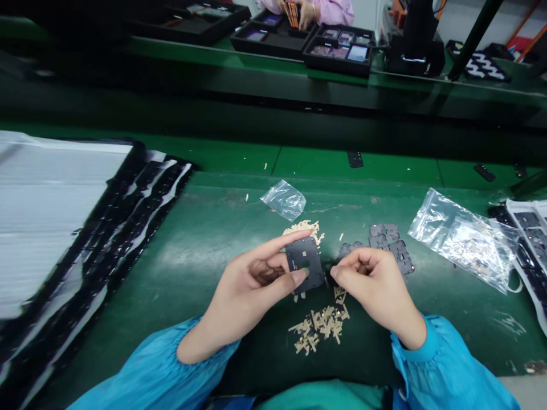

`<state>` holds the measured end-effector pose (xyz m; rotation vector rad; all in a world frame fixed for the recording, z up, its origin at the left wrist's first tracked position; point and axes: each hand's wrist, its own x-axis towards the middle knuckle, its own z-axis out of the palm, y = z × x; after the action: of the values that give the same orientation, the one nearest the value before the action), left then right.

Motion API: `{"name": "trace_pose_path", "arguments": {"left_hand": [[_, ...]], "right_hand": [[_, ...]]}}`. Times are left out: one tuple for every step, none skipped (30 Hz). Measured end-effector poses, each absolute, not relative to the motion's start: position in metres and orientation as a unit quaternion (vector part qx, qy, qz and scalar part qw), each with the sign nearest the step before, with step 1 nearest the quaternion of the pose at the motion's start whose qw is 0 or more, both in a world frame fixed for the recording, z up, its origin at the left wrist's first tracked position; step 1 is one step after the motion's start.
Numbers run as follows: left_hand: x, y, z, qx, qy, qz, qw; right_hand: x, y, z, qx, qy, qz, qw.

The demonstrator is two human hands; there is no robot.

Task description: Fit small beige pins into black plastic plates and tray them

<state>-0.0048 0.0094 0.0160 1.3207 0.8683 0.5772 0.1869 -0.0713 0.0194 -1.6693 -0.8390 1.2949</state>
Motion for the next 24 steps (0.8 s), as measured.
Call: {"name": "trace_pose_path", "arguments": {"left_hand": [[-0.005,0.009,0.016,0.586,0.385,0.256,0.666],[-0.005,0.009,0.015,0.586,0.384,0.254,0.667],[-0.005,0.009,0.014,0.586,0.382,0.255,0.668],[-0.005,0.008,0.012,0.585,0.378,0.256,0.670],[-0.005,0.008,0.011,0.583,0.375,0.256,0.673],[-0.006,0.008,0.010,0.581,0.371,0.254,0.678],[-0.006,0.009,0.009,0.577,0.367,0.252,0.685],[-0.007,0.010,0.009,0.571,0.363,0.248,0.693],[-0.007,0.011,0.009,0.563,0.360,0.241,0.703],[-0.008,0.012,0.010,0.554,0.357,0.234,0.714],[-0.008,0.013,0.011,0.546,0.354,0.229,0.724],[-0.008,0.014,0.012,0.540,0.352,0.226,0.731],[-0.008,0.014,0.012,0.536,0.351,0.224,0.734],[-0.008,0.015,0.012,0.536,0.349,0.226,0.735],[-0.008,0.015,0.010,0.538,0.345,0.230,0.734],[-0.008,0.015,0.009,0.542,0.342,0.235,0.731],[-0.008,0.014,0.007,0.546,0.339,0.240,0.728],[-0.008,0.013,0.004,0.548,0.337,0.245,0.725],[-0.008,0.013,0.003,0.549,0.335,0.248,0.725],[-0.008,0.013,0.001,0.550,0.333,0.246,0.725],[-0.008,0.012,0.000,0.549,0.332,0.241,0.728],[-0.008,0.013,0.000,0.548,0.329,0.235,0.732],[-0.008,0.013,0.001,0.546,0.325,0.230,0.737],[-0.008,0.014,0.001,0.543,0.320,0.226,0.743]], "right_hand": [[0.186,-0.072,0.019,-0.661,-0.337,0.524,0.418],[0.184,-0.072,0.019,-0.655,-0.339,0.532,0.415],[0.183,-0.072,0.019,-0.651,-0.341,0.540,0.409],[0.181,-0.073,0.019,-0.647,-0.343,0.548,0.404],[0.180,-0.073,0.018,-0.645,-0.344,0.554,0.399],[0.180,-0.073,0.018,-0.642,-0.345,0.558,0.396],[0.180,-0.073,0.018,-0.639,-0.347,0.562,0.395],[0.181,-0.073,0.018,-0.634,-0.347,0.567,0.395],[0.182,-0.073,0.019,-0.626,-0.348,0.574,0.397],[0.183,-0.073,0.019,-0.617,-0.348,0.582,0.400],[0.185,-0.073,0.020,-0.608,-0.347,0.589,0.404],[0.186,-0.072,0.021,-0.599,-0.348,0.594,0.409],[0.187,-0.072,0.021,-0.593,-0.349,0.596,0.415],[0.187,-0.072,0.022,-0.589,-0.350,0.596,0.419],[0.187,-0.073,0.022,-0.588,-0.350,0.597,0.420],[0.186,-0.073,0.022,-0.590,-0.348,0.598,0.417],[0.185,-0.073,0.022,-0.592,-0.344,0.602,0.411],[0.184,-0.074,0.022,-0.594,-0.339,0.608,0.404],[0.183,-0.074,0.021,-0.594,-0.334,0.615,0.397],[0.182,-0.075,0.022,-0.592,-0.330,0.622,0.393],[0.183,-0.075,0.022,-0.587,-0.328,0.629,0.390],[0.184,-0.076,0.022,-0.580,-0.328,0.636,0.388],[0.185,-0.076,0.023,-0.573,-0.329,0.643,0.387],[0.187,-0.076,0.023,-0.566,-0.331,0.649,0.385]]}}
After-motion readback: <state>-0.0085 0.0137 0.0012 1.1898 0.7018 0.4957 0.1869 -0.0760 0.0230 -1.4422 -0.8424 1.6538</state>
